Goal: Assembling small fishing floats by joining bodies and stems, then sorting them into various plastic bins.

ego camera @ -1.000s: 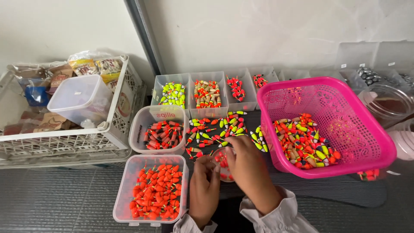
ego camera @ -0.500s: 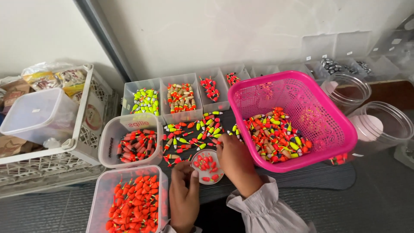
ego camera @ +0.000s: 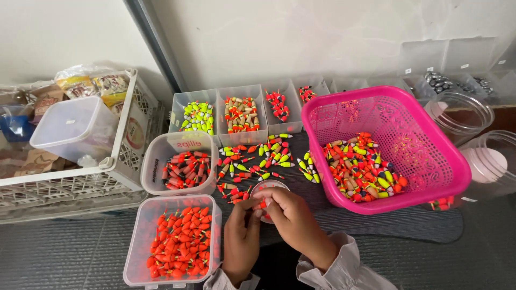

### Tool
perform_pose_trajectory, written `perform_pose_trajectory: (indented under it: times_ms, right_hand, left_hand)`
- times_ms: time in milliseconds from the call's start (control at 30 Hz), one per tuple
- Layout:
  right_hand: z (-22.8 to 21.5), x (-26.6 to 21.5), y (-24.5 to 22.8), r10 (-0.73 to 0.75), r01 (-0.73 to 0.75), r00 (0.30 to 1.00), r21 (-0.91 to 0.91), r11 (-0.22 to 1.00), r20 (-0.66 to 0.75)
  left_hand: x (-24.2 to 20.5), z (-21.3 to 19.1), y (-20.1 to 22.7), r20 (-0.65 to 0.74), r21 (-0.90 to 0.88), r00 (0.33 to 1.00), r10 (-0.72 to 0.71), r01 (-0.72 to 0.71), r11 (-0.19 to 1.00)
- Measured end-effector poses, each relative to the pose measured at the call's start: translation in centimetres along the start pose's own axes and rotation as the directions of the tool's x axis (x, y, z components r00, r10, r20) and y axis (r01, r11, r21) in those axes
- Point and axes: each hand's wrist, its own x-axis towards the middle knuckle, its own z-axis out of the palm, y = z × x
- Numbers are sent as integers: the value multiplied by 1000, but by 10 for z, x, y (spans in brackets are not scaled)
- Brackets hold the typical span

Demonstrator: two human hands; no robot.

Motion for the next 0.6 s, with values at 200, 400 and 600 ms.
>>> perform_pose_trajectory:
  times_ms: [200, 400, 600]
  right_hand:
    - [-1, -3, 4, -222, 221, 975, -99, 970, 1]
    - [1, -6, 15, -31, 31, 1000, -6, 1000, 1]
    - [5, -10, 12, -83, 83, 996, 19, 996, 10]
  left_hand:
    - [3, -2, 12, -47, -70, 991, -128, 124, 990]
    - [1, -2, 0, -20, -15, 999, 34, -34, 999]
    - [4, -7, 15, -6, -57, 998, -56, 56, 997]
